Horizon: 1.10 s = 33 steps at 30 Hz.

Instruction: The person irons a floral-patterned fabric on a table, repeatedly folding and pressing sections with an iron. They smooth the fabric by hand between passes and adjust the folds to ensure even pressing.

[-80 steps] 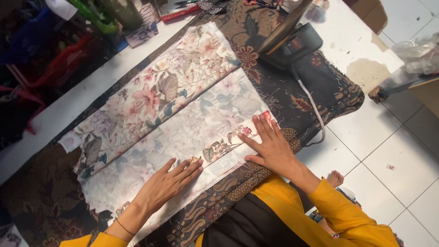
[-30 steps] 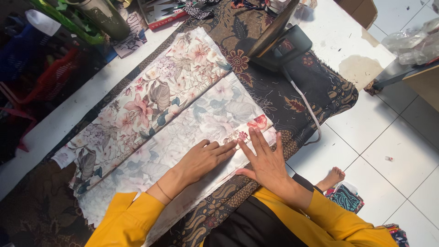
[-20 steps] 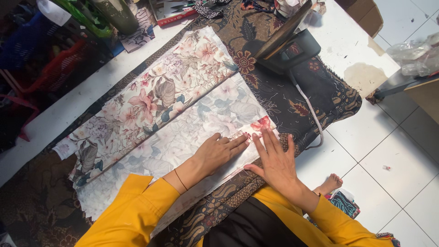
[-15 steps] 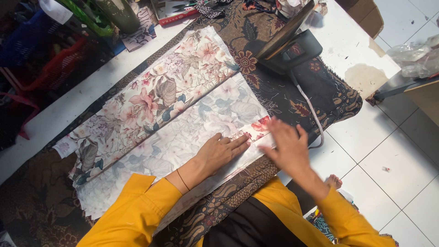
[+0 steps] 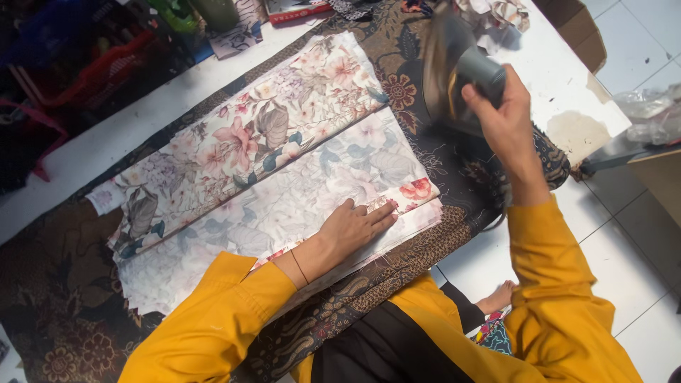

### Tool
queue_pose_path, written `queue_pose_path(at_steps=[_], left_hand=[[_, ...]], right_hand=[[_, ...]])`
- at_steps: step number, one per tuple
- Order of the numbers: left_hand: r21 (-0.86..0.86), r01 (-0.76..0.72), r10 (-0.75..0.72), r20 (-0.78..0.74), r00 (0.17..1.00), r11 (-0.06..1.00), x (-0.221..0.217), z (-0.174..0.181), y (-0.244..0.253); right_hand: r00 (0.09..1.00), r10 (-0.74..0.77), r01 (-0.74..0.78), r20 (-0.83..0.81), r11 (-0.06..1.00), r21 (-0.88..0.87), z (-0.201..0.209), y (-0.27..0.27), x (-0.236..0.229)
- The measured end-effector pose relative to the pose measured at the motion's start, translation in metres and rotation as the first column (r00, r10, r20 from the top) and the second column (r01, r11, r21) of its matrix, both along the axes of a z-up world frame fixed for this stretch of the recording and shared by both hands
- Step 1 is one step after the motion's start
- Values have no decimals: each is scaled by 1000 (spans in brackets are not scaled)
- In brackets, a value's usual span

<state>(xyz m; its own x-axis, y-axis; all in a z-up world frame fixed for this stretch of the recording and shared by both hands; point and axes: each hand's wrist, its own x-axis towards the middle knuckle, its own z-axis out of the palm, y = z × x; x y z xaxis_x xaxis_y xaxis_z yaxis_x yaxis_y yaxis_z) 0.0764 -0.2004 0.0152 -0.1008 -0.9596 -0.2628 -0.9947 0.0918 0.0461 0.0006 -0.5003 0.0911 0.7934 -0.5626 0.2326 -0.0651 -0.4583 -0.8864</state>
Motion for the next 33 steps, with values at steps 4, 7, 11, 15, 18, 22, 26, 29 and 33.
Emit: queue_pose_path(at_steps=[4,7,11,15,18,22,26,29,33], left_hand=[[199,1,-2,6,1000,980,-2,3,-1],[205,9,-12,11,1000,979,-2,7,-2],[34,-8,8,-7,1000,999,0,5,8],[-176,-85,63,-126,990,981,10,8,45],[-242,-284,209,-293,933,928,11,16,80],[-285,-611,460,-450,765,738,-3,27,111],[-228,-772,575,-550,605,594,-12,31,132],[-203,-811,601,-578,552,549,-10,31,137],[-122,-823,626,-591,509,555,-6,26,136]], right_hand=[[921,-155,-94,-357,802,-589,25,45,-26],[836,-176,-269,-520,695,-667,22,81,-29],[769,-136,-368,-625,706,-606,10,97,-25],[778,-8,-460,-628,674,-579,5,92,-22],[787,246,-586,-566,583,-562,6,77,-14],[592,279,-801,-756,309,-513,7,66,1],[549,360,-836,-754,249,-489,6,73,12],[530,310,-846,-789,254,-468,7,86,15],[532,263,-841,-805,272,-467,11,102,17]])
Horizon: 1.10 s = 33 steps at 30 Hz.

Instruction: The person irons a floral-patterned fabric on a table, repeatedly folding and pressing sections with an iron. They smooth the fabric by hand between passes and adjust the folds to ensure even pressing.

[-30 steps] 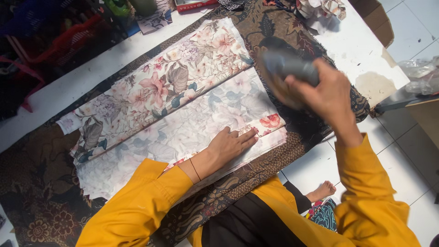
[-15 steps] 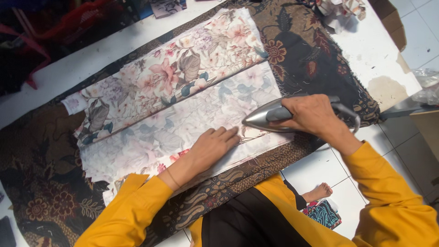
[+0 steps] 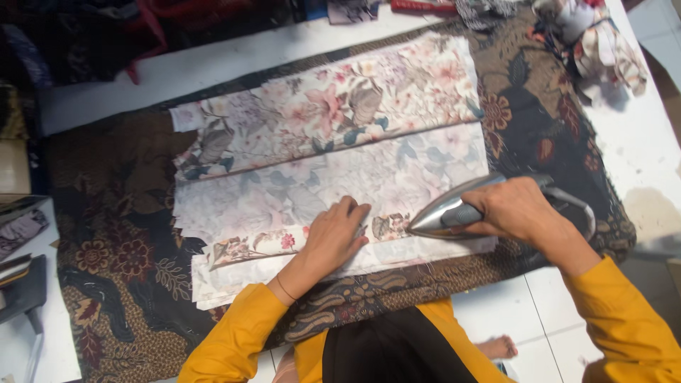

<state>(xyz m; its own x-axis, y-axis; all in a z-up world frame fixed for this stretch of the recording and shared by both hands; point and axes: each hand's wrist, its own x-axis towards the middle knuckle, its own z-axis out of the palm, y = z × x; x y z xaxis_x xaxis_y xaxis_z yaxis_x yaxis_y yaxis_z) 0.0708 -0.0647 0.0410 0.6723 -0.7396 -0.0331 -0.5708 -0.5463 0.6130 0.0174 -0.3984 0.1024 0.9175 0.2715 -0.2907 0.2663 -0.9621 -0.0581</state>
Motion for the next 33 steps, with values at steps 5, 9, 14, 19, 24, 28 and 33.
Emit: queue_pose_path(at_steps=[5,9,14,19,24,28,33], left_hand=[[6,25,-25,-25,999,1000,4,-2,-1],[72,21,-16,-63,998,997,4,-3,4],[34,69,-64,-117,991,997,12,-9,27],[144,31,-10,-145,989,989,25,-21,74],[212,-37,85,-224,971,976,46,-8,138],[277,-150,228,-274,934,949,51,11,183],[354,-218,340,-332,880,910,51,17,210]], right_hand=[[995,-67,65,-72,997,-40,9,6,3],[993,-94,91,-71,995,-40,7,7,2],[996,-53,44,-77,992,-118,-3,2,0],[986,-71,19,-149,946,-325,-15,-5,-4],[962,-194,127,-191,940,-315,-32,-11,-4],[943,-232,134,-237,919,-370,-59,-25,-9],[978,-144,112,-149,973,-204,-84,-44,-9]])
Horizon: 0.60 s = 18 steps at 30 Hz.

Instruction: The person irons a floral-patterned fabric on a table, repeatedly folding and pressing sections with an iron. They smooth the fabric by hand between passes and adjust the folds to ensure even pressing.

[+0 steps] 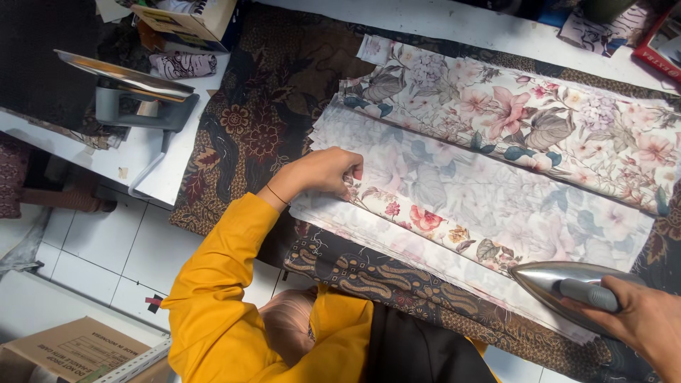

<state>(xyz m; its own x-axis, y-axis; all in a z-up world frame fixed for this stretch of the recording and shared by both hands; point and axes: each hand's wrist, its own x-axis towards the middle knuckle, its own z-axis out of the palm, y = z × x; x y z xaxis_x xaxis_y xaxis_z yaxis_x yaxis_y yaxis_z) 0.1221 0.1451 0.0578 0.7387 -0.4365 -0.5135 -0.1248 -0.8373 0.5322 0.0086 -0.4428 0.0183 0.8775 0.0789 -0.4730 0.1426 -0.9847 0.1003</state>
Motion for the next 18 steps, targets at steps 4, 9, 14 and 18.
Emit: queue_pose_path(at_steps=[4,9,14,18], left_hand=[[-122,3,-1,15,1000,992,1,-8,11],[-91,-12,14,22,1000,996,1,-9,15],[-128,-10,16,49,999,992,-2,-7,17],[-167,26,-15,69,998,986,0,-9,15]], right_hand=[[999,-47,47,1,998,53,3,-1,-3],[998,-47,48,-43,999,16,14,11,0],[996,-29,21,-84,996,-87,34,26,5],[999,48,-50,-20,990,-134,55,35,5]])
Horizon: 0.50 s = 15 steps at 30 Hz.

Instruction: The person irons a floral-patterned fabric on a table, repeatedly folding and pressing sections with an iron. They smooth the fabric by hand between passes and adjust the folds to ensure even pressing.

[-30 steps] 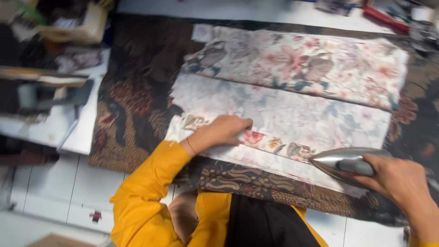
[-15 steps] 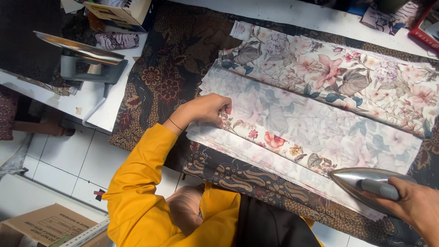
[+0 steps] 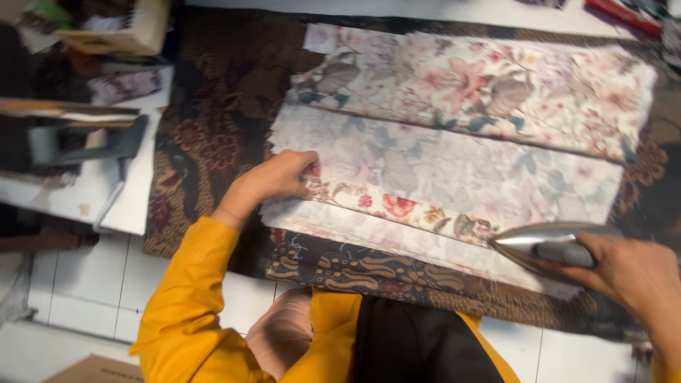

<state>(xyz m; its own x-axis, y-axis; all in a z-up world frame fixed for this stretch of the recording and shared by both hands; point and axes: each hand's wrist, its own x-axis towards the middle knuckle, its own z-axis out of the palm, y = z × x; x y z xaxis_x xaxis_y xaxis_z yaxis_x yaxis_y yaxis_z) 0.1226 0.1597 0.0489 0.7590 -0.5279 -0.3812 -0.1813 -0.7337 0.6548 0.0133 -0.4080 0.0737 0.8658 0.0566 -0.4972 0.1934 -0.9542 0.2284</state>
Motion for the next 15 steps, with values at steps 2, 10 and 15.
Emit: queue_pose_path(at_steps=[2,10,15], left_hand=[[51,-11,12,-28,1000,999,-2,3,0],[87,-65,69,-41,997,994,-6,25,-15],[221,-89,115,-106,988,971,-5,28,-19]], right_hand=[[999,43,-43,-11,999,-22,7,4,1],[997,60,-65,42,991,121,27,15,4],[1000,8,-11,21,982,190,32,15,7]])
